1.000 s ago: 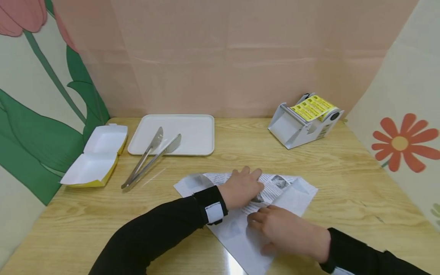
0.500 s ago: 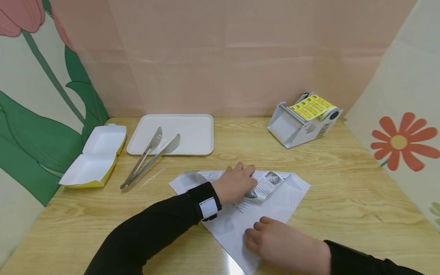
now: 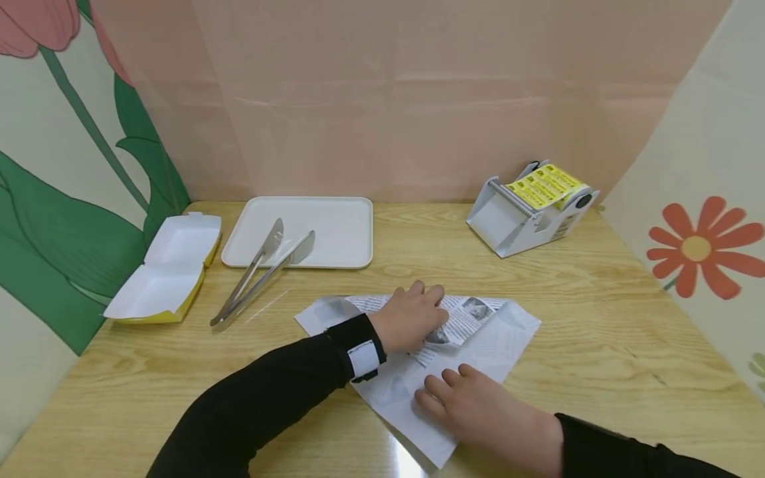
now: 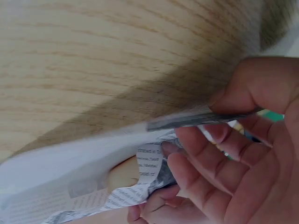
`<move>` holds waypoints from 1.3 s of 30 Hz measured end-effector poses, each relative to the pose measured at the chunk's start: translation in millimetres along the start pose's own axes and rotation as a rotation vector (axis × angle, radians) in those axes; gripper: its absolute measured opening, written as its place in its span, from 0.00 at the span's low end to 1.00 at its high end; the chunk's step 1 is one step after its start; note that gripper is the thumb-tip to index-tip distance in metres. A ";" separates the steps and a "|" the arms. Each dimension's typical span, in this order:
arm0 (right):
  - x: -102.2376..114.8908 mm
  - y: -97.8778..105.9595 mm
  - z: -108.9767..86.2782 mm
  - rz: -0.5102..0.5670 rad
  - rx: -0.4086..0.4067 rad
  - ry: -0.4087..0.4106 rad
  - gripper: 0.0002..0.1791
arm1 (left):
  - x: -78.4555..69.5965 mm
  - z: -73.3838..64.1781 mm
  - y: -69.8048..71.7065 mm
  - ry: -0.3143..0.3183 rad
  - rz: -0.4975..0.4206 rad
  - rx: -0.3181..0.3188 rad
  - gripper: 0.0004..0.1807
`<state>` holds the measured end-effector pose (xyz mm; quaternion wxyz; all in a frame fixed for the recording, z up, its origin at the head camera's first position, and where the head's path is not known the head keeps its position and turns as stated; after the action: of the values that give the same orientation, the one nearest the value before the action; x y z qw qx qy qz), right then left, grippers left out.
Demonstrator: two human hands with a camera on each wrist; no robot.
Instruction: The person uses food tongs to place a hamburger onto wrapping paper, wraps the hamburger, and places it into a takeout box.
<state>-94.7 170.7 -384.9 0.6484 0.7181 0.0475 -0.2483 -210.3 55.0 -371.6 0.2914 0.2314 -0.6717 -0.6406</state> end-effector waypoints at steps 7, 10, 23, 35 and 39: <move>-9.5 4.1 -3.4 -0.014 -0.069 -0.043 0.09 | 2.5 0.4 -1.7 0.002 0.010 0.019 0.10; -14.0 13.4 -3.6 0.036 -0.082 -0.039 0.09 | 3.8 1.2 -3.5 0.009 0.012 0.022 0.12; -36.7 33.1 -0.2 0.023 -0.212 -0.079 0.09 | 9.2 0.4 -2.5 0.016 0.009 -0.012 0.12; -48.4 42.7 -1.9 0.046 -0.199 -0.079 0.10 | 15.0 3.7 2.2 0.031 -0.127 0.115 0.15; -49.9 43.2 -1.7 0.069 -0.182 -0.061 0.10 | 16.7 4.2 6.4 0.006 -0.127 0.162 0.12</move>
<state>-120.9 178.3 -324.7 0.7205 0.6493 0.0252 -0.2423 -224.8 47.1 -363.7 0.2326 0.2985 -0.7043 -0.6007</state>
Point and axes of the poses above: each hand's wrist, its own z-axis towards the middle knuckle, its own y-axis out of the back of the hand, x = y × z, the point moved 2 cm from there along z, towards the middle knuckle, and after that the axes turned 10 degrees about y, right-handed, at the moved point
